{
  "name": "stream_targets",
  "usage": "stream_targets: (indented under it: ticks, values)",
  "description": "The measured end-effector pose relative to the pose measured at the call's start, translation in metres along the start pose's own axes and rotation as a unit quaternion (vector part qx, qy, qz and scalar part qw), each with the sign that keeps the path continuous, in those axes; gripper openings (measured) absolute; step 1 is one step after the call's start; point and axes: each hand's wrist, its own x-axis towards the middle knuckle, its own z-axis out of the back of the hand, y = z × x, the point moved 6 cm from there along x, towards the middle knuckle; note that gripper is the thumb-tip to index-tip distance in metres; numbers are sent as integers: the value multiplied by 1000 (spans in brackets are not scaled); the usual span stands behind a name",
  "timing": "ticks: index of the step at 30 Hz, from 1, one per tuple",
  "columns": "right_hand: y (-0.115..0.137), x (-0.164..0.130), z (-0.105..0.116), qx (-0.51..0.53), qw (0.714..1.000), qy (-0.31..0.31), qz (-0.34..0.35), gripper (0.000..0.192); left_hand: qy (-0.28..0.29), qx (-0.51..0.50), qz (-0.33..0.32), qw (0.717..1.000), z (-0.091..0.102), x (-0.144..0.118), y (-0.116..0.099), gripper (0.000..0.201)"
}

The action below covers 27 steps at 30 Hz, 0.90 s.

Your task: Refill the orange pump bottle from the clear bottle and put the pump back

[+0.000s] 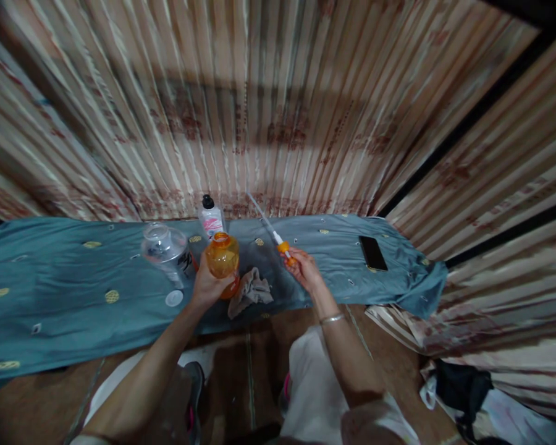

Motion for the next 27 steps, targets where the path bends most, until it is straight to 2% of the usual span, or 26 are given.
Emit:
stream_targets:
  ticks: [4,5,7,12,15,21,25,27]
  values:
    - [30,-54,42,54,998,21,28,37,-11,41,32,999,-1,-2,-7,86]
    - [39,-67,50,52,997,45,40,39,-6,44,33,998,-2,-3,-10,84]
    - [57,-92,69,23,996,56,60,38,0,47,30,998,-4,-3,-14,81]
    - [87,-137,108,-66,996,27,45,40,7,62,22,998,-5,-3,-18,79]
    - [101,-151,114,-109,993,18,39,42,13,65,4,998,-6,-3,-21,78]
    - [140,-160,105,-226,973,20,42,48,21,80,-25,996,-10,-7,-24,78]
    - [184,-164,101,-286,951,-1,118,48,32,98,-40,994,-14,-9,-25,81]
    - [208,-166,92,-342,924,8,169,50,35,104,-46,993,-15,-9,-26,83]
